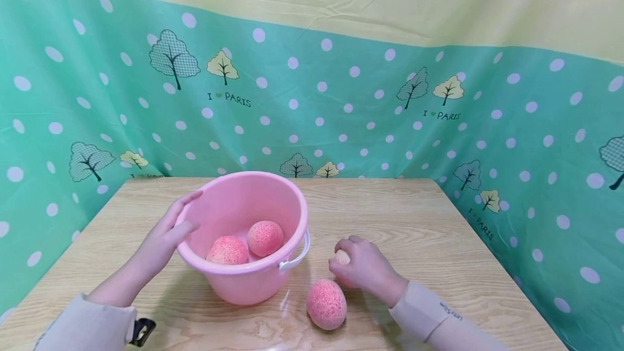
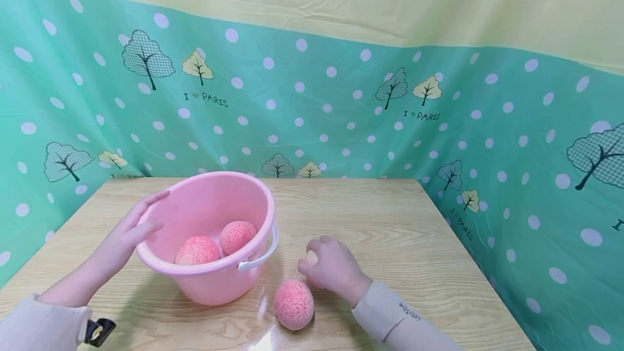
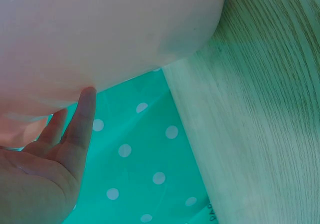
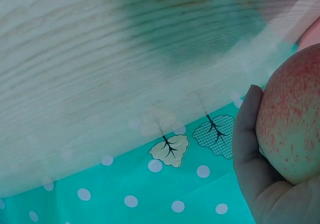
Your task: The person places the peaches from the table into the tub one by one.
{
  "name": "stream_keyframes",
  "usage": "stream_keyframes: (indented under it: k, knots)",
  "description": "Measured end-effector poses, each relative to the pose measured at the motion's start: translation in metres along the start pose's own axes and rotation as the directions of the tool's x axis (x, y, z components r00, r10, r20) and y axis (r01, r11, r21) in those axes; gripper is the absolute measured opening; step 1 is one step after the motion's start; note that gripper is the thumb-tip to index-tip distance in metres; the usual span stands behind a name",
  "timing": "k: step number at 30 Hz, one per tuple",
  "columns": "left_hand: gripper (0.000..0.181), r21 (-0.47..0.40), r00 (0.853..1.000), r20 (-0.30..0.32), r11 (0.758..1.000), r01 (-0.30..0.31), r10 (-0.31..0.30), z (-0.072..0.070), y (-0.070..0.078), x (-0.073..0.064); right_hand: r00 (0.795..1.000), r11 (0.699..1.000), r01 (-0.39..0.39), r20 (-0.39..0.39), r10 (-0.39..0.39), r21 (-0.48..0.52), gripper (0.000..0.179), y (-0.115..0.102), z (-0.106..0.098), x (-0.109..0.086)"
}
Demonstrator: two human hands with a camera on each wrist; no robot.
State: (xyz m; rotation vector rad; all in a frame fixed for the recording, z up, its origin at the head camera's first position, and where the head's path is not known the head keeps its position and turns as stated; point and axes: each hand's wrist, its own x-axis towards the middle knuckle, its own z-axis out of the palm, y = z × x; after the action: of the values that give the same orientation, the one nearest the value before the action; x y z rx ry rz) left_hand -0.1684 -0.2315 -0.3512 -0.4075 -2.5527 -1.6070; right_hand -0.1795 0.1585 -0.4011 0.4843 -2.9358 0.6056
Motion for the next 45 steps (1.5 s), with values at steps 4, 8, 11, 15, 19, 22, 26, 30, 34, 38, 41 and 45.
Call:
stream_keyframes:
  k: [4,8,11,15,19,22,26,30,34,38,41,45]
  knots:
    - [0.058,0.006,1.000,-0.001,1.000,0.006,-0.006,0.000,0.000,0.000,1.000,1.000,0.016,0.000,-0.016,-0.012,0.029,-0.001,-0.003,0.000]
    - [0.059,0.007,1.000,-0.002,1.000,0.009,-0.009,0.000,0.001,-0.001,1.000,0.999,0.026,-0.001,-0.026,-0.027,0.029,-0.003,-0.005,0.000]
    - [0.059,0.008,1.000,-0.004,1.000,0.007,-0.007,0.000,0.001,-0.001,0.999,0.999,0.035,-0.003,-0.035,-0.036,0.028,-0.003,-0.007,0.000]
    - [0.059,0.008,1.000,-0.007,1.000,0.007,-0.007,0.000,0.001,0.000,0.999,0.998,0.045,-0.003,-0.045,-0.038,0.027,-0.005,-0.010,0.000]
    - [0.059,0.008,1.000,-0.006,1.000,0.013,-0.012,0.000,0.000,-0.001,0.999,0.998,0.052,-0.006,-0.052,-0.042,0.026,-0.006,-0.013,0.000]
    - [0.059,0.008,1.000,-0.004,1.000,0.015,-0.015,0.000,0.000,-0.001,0.998,0.997,0.055,-0.008,-0.055,-0.046,0.027,-0.008,-0.015,0.000]
    - [0.059,0.008,1.000,-0.004,1.000,0.013,-0.013,0.000,0.000,-0.001,0.998,0.997,0.065,-0.012,-0.065,-0.042,0.026,-0.009,-0.017,0.000]
    - [0.058,0.004,1.000,-0.005,1.000,0.004,-0.004,0.000,0.000,0.000,0.997,0.996,0.076,-0.017,-0.077,-0.040,0.025,-0.011,-0.020,-0.001]
    - [0.058,0.001,1.000,-0.004,1.000,-0.002,0.002,0.000,0.000,0.000,0.997,0.996,0.077,-0.021,-0.078,-0.043,0.026,-0.013,-0.024,-0.001]
    - [0.058,0.000,1.000,-0.004,1.000,-0.007,0.007,0.000,0.000,0.000,0.997,0.996,0.074,-0.026,-0.075,-0.040,0.028,-0.015,-0.028,0.001]
    - [0.058,0.000,1.000,-0.005,1.000,-0.011,0.011,0.000,0.000,0.000,0.997,0.996,0.075,-0.029,-0.076,-0.040,0.027,-0.016,-0.030,0.002]
    - [0.058,0.011,1.000,-0.002,1.000,0.001,-0.001,0.000,0.000,-0.001,0.996,0.996,0.078,-0.032,-0.080,-0.044,0.027,-0.016,-0.032,0.002]
